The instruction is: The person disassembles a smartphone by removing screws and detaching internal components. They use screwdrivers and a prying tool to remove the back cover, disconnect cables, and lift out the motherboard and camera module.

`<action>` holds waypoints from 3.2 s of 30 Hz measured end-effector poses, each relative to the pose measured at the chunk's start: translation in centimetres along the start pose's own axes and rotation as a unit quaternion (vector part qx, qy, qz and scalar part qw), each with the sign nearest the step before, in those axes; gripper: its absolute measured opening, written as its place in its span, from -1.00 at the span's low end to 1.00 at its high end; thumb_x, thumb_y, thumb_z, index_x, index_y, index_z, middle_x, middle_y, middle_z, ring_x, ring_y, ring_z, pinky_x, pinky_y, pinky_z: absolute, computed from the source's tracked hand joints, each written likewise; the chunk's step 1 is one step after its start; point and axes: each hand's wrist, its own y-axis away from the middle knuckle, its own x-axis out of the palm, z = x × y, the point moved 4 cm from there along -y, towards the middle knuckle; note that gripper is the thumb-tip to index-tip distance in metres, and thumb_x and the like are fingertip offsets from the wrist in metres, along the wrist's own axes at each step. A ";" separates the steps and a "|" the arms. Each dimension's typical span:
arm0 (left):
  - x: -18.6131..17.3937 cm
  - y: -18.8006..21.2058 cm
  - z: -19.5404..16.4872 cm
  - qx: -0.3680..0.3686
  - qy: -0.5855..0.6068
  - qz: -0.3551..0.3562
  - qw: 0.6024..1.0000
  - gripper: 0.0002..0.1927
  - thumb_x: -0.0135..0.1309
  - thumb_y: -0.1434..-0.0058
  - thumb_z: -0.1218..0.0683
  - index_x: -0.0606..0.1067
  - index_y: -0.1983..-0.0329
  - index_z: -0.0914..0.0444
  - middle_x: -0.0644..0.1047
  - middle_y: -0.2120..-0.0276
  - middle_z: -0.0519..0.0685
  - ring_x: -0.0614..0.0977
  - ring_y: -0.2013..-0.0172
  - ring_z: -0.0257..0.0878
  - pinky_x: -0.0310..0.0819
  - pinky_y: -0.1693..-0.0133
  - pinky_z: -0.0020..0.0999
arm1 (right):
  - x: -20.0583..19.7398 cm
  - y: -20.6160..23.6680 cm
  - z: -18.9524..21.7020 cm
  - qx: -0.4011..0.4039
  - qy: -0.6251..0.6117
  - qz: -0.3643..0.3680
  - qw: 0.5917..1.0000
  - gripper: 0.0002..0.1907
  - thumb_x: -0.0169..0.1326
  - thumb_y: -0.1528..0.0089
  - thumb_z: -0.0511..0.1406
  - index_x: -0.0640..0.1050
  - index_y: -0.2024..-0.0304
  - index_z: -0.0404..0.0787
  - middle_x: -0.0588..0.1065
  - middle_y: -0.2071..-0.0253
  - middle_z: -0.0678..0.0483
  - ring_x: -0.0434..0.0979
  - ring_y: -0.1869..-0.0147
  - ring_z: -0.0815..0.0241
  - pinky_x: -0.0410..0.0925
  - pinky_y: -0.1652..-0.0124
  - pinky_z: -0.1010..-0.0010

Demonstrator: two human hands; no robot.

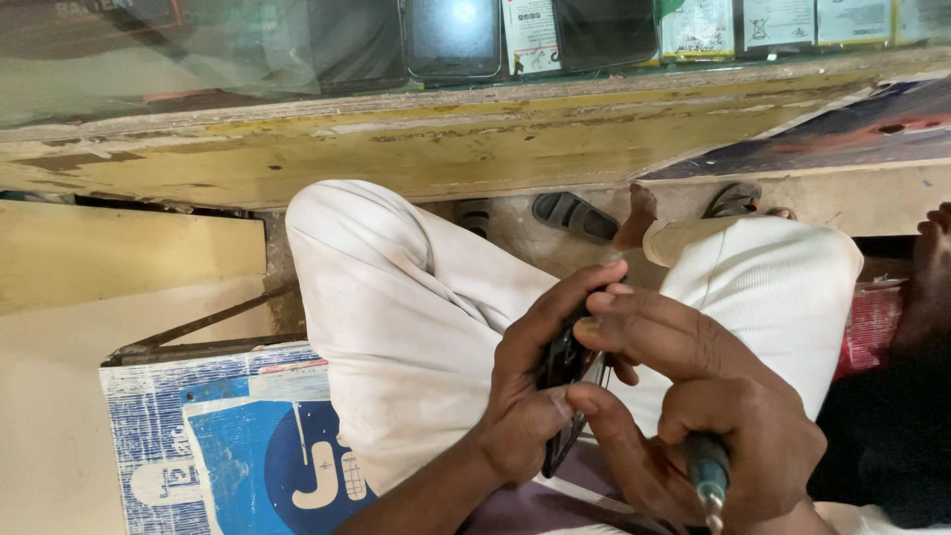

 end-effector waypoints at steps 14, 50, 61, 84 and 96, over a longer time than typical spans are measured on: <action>0.5 0.6 0.1 -0.054 0.045 0.036 0.997 -0.01 0.12 -0.23 -0.25 0.18 -0.55 0.42 0.50 0.04 0.11 0.55 0.07 -0.21 0.50 -0.07 -0.30 | -0.5 1.9 0.2 0.035 0.063 0.023 0.997 -0.48 0.40 -0.07 -0.36 0.21 0.40 -0.14 0.60 0.05 -0.15 0.65 -0.16 -0.06 0.54 0.02 0.34; 0.6 2.7 2.5 -0.099 0.084 0.023 0.991 0.08 0.15 -0.22 -0.23 0.05 -0.66 0.37 0.44 -0.14 0.22 0.52 -0.06 -0.13 0.40 -0.17 -0.30 | -1.6 2.1 -3.6 0.079 -0.046 0.202 0.975 -0.47 0.39 -0.07 -0.22 0.27 0.20 -0.14 0.63 0.09 -0.03 0.67 -0.13 0.03 0.54 0.09 0.34; 1.3 3.2 2.5 -0.079 0.171 0.093 0.978 -0.16 0.17 -0.32 -0.20 0.17 -0.48 0.32 0.42 -0.10 0.25 0.57 0.08 -0.18 0.50 -0.01 -0.31 | -8.1 3.6 -6.5 0.164 0.073 0.096 0.979 -0.48 0.23 -0.12 -0.16 0.41 -0.09 -0.11 0.62 0.21 -0.02 0.66 0.16 0.19 0.47 0.27 0.37; 0.3 3.0 2.2 -0.082 0.048 0.093 0.991 -0.19 0.11 -0.24 -0.11 0.21 -0.46 0.38 0.45 -0.15 0.13 0.52 0.06 -0.22 0.48 -0.03 -0.29 | -7.1 3.5 -5.2 -0.114 0.173 0.299 0.931 -0.52 0.28 -0.10 -0.17 0.64 -0.11 0.09 0.63 0.18 0.22 0.63 0.25 0.30 0.37 0.32 0.37; 0.4 2.8 2.2 -0.101 0.002 0.102 0.990 -0.15 0.14 -0.21 -0.15 0.25 -0.46 0.39 0.47 -0.08 0.09 0.54 0.07 -0.22 0.50 -0.01 -0.32 | -7.5 3.2 -5.1 -0.168 0.253 0.329 0.894 -0.56 0.13 -0.11 -0.19 0.65 -0.06 0.16 0.61 0.17 0.28 0.59 0.24 0.31 0.25 0.28 0.31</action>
